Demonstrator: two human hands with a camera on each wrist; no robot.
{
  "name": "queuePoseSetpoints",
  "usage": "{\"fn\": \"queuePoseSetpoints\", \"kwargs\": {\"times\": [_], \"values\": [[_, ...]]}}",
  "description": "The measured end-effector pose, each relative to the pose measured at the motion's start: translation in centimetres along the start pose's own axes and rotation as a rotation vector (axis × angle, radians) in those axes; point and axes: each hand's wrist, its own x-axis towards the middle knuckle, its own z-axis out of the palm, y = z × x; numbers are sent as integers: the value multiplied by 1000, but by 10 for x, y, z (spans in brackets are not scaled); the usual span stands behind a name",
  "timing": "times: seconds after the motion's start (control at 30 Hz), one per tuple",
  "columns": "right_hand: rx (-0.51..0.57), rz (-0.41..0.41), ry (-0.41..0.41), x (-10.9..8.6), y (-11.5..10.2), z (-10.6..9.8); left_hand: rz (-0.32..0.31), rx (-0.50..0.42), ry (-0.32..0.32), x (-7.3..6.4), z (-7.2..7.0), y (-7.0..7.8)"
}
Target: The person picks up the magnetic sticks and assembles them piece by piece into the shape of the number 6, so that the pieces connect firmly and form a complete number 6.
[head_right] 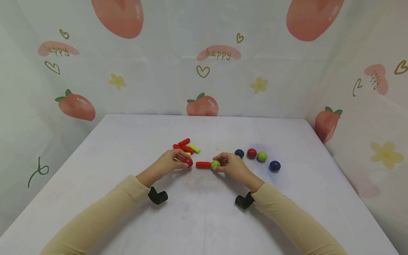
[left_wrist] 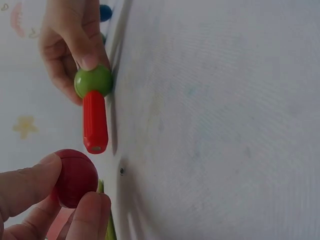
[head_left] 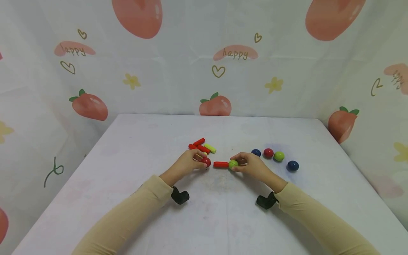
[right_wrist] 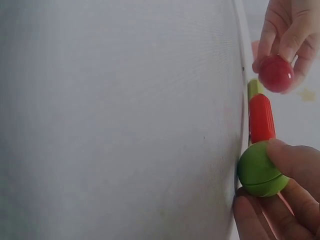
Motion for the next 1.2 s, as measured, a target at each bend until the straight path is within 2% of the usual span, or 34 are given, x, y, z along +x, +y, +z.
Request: {"fn": "queuePoseSetpoints", "kwargs": {"times": [0.23, 0.7, 1.0, 1.2], "values": [[2, -7, -6, 0, -1, -1, 14, 18, 11, 4, 4, -3], [18, -43, -6, -1, 1, -1, -15, 16, -4, 10, 6, -2], [8, -25, -4, -2, 0, -2, -48, 11, -26, 11, 7, 1], [4, -23, 0, -1, 1, -1, -45, 22, -39, 11, 8, 2]]}}
